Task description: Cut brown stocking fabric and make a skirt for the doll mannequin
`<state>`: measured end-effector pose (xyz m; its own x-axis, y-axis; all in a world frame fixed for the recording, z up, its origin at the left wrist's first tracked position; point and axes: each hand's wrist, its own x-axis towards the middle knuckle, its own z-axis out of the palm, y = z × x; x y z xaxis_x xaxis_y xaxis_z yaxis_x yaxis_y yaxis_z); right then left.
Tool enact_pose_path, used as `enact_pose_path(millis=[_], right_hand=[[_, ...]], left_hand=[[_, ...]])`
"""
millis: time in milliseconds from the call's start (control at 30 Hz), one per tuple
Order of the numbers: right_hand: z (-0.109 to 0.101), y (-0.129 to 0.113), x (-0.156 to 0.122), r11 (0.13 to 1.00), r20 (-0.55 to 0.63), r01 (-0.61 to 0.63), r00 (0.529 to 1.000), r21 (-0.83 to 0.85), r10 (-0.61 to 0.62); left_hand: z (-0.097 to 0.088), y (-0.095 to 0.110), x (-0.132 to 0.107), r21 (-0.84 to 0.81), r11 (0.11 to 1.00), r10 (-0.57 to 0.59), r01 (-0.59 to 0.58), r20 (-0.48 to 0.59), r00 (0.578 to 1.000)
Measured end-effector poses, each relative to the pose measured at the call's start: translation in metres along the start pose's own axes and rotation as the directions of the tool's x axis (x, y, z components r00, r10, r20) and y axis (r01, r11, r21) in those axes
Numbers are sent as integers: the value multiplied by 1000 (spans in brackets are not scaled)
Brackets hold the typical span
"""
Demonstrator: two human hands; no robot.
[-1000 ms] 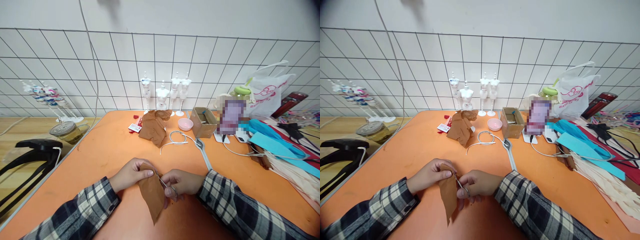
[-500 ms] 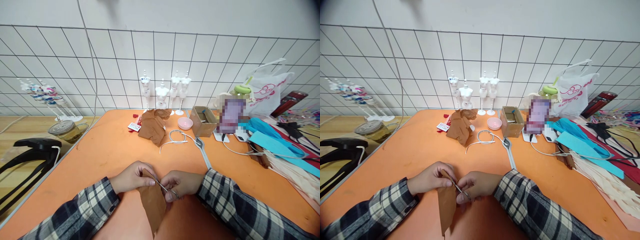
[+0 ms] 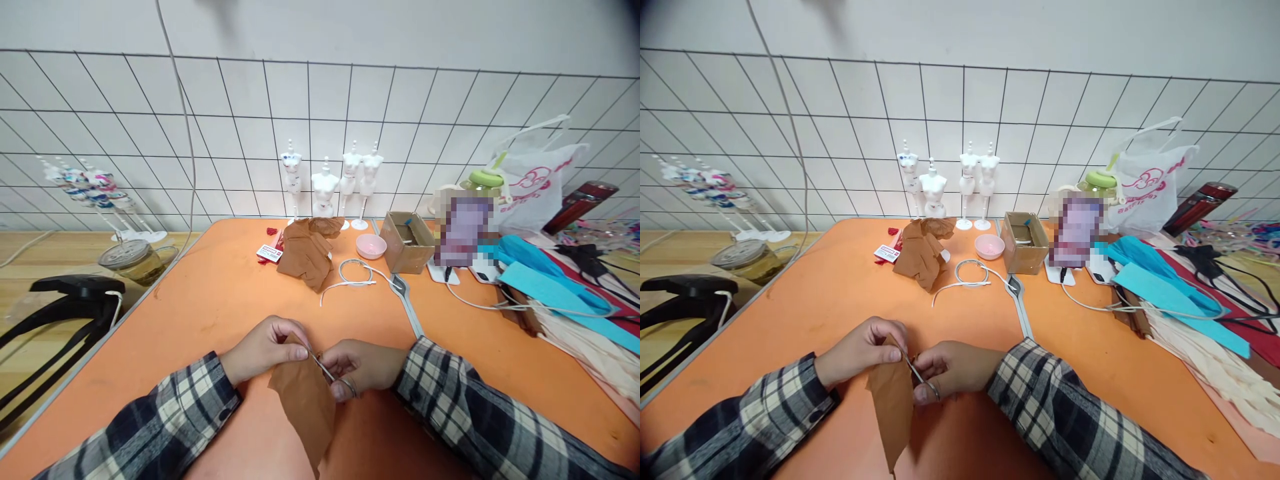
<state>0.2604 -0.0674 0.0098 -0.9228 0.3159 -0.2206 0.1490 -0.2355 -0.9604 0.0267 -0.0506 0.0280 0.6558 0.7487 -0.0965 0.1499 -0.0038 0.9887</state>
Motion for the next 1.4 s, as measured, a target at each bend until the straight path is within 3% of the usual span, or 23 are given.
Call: enact_pose_path(millis=[900, 967, 1133, 1400], right_hand=[[1, -2, 0, 998, -16, -8, 1000, -69, 7], [1, -4, 0, 998, -49, -14, 999, -68, 11], [2, -7, 2, 999, -120, -13, 993, -45, 7], [2, -6, 2, 999, -44, 21, 999, -31, -23]], left_hand=[[6, -1, 0, 4, 999, -36, 36, 134, 990], [6, 1, -1, 11, 1000, -20, 19, 106, 994], [4, 3, -2, -10, 999, 31, -32, -96, 995], [4, -1, 1, -8, 1000, 4, -4, 52, 999]])
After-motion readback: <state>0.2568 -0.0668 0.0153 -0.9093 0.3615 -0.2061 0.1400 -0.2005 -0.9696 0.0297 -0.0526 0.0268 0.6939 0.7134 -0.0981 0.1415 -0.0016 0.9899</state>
